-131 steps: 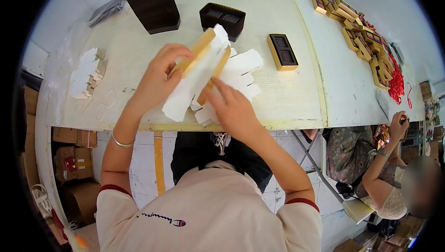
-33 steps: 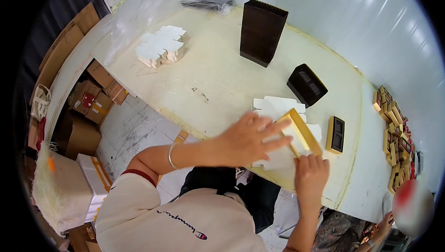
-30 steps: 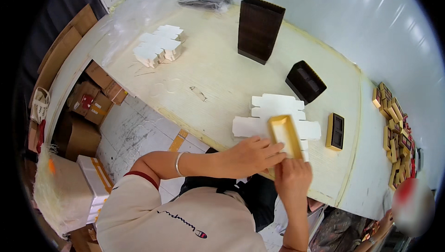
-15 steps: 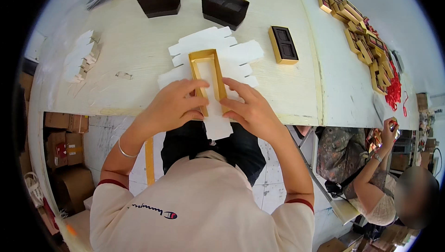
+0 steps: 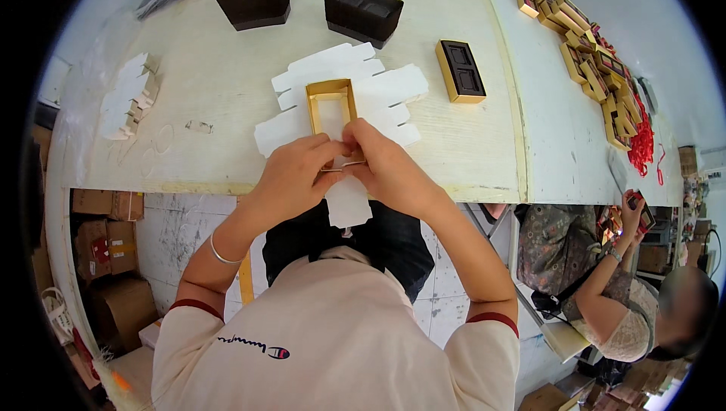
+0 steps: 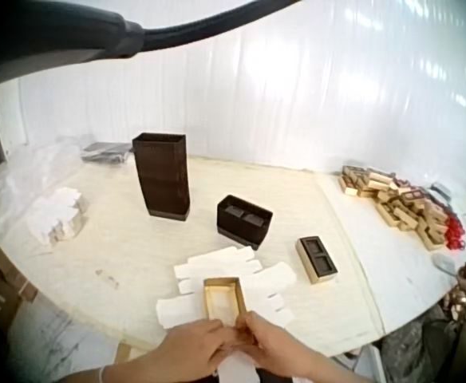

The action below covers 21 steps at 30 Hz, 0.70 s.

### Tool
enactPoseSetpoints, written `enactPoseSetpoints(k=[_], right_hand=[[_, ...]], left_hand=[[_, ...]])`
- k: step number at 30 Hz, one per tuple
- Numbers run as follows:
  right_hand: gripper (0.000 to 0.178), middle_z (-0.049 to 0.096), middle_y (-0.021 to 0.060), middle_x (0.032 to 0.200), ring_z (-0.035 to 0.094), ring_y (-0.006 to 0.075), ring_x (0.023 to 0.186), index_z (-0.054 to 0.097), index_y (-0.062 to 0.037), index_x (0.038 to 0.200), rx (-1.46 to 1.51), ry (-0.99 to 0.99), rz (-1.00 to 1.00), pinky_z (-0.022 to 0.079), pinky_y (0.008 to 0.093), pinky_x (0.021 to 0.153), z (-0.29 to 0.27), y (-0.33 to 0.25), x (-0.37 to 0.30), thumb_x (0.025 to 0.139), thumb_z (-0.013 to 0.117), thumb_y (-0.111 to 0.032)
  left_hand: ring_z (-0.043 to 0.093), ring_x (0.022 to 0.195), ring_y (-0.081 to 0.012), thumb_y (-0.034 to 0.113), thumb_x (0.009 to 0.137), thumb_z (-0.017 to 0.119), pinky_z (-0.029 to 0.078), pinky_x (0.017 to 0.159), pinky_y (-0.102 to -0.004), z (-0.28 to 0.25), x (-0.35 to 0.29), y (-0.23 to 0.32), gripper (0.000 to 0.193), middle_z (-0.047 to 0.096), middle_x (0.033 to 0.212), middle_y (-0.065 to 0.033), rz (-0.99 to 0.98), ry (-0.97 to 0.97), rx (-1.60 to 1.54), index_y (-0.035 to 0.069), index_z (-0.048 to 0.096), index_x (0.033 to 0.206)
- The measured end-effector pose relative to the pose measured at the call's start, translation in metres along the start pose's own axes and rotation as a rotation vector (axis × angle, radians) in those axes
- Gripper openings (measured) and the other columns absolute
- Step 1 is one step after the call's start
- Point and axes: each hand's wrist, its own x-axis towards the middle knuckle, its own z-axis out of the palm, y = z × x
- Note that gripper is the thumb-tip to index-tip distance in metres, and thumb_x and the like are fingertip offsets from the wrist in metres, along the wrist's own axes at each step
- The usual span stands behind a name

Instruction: The person folds flat white cardboard pieces into small rectangular boxes and inserts dark brown plastic inserts into them. The person repeats this process multiple times, stacking the completed boxes on the table.

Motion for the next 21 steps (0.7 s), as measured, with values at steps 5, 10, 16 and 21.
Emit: enactPoseSetpoints(k=[5,10,16,21], right_hand=[[0.061,0.048,0.0180,0.123,0.055,0.0325,0.103,0.041,-0.0060,0.131,-0.008,-0.012,-0.131,0.047,0.0348,0.083,-0.004,-0.008,-0.005,0.076,0.053,0.016],[0.064,0.041,0.0171,0.137,0.053,0.0326,0.112,0.047,-0.0048,0.130,-0.382,0.024,-0.261,0.047,0.0385,0.087,-0.005,-0.005,-0.033,0.069,0.060,0.011],[0.051,0.059,0.0126,0.111,0.058,0.0296,0.097,0.058,-0.0024,0.115,-0.522,0.289,-0.560,0.047,0.0391,0.079,0.017,0.025,-0.028,0.066,0.071,0.000],[0.036,0.060,0.0040,0.075,0.052,0.0158,0.070,0.056,-0.0068,0.110,0.205,0.389,-0.245,0.042,0.0287,0.061,0.024,0.025,-0.001,0.077,0.070,0.001]], left_hand=[[0.057,0.062,-0.0253,0.010,0.076,0.070,0.045,0.057,-0.0335,0.004,-0.001,-0.007,0.010,0.057,0.074,-0.0069,-0.026,-0.004,-0.051,0.006,0.068,0.085],[0.058,0.062,-0.0237,0.010,0.075,0.071,0.044,0.055,-0.0329,-0.007,0.000,-0.005,0.011,0.057,0.072,-0.0078,-0.136,-0.097,-0.100,0.003,0.068,0.083],[0.058,0.065,-0.0200,0.008,0.079,0.068,0.046,0.060,-0.0286,-0.008,0.003,-0.011,0.017,0.060,0.078,-0.0088,-0.081,-0.140,-0.161,0.002,0.065,0.094],[0.053,0.072,-0.0134,0.012,0.090,0.059,0.045,0.064,-0.0269,-0.023,0.004,-0.016,0.032,0.060,0.096,-0.0086,-0.195,-0.273,-0.647,0.005,0.046,0.117]])
